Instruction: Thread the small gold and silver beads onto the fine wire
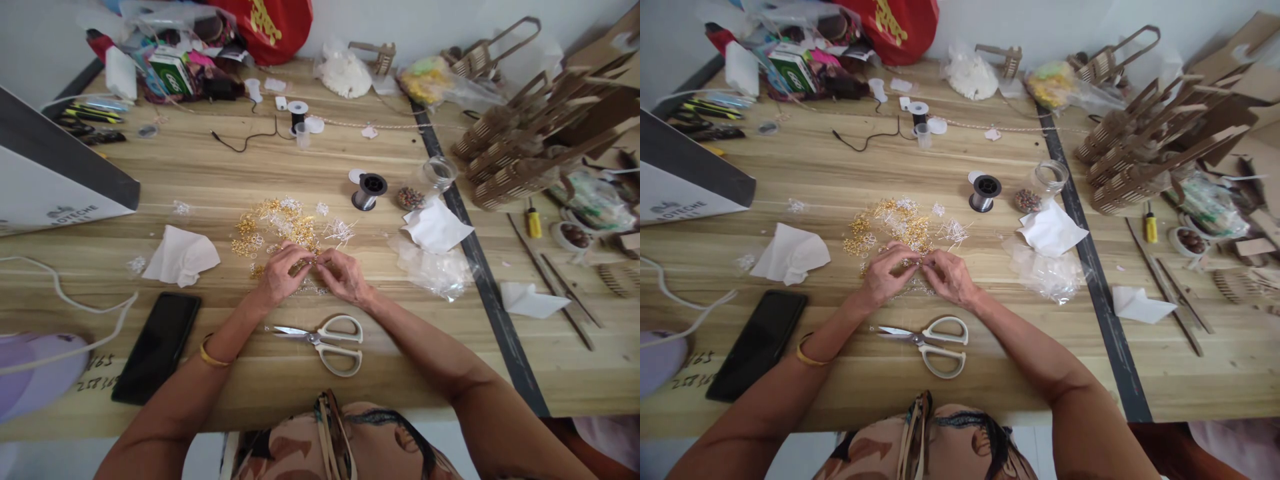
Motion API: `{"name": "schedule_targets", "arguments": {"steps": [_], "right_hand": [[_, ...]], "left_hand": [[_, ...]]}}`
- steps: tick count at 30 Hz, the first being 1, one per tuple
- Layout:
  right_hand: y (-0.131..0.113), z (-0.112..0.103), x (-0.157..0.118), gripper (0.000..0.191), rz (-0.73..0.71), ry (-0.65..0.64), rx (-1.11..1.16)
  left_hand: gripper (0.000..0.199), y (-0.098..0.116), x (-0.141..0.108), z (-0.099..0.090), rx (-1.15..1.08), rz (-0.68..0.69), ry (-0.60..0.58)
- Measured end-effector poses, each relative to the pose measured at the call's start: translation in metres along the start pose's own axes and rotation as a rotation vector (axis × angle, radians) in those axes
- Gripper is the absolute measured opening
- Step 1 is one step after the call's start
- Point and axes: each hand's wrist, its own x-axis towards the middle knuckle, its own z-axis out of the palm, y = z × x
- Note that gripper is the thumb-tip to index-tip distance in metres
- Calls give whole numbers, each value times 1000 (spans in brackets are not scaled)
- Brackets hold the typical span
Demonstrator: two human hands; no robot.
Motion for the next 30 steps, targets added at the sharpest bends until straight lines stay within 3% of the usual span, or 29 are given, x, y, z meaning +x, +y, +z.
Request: {"name": "schedule_targets", "arguments": {"steps": [30], "right_hand": [[0, 1, 0, 3, 35, -10, -21]], "left_hand": [[13, -2, -3, 2, 18, 10, -39]]}}
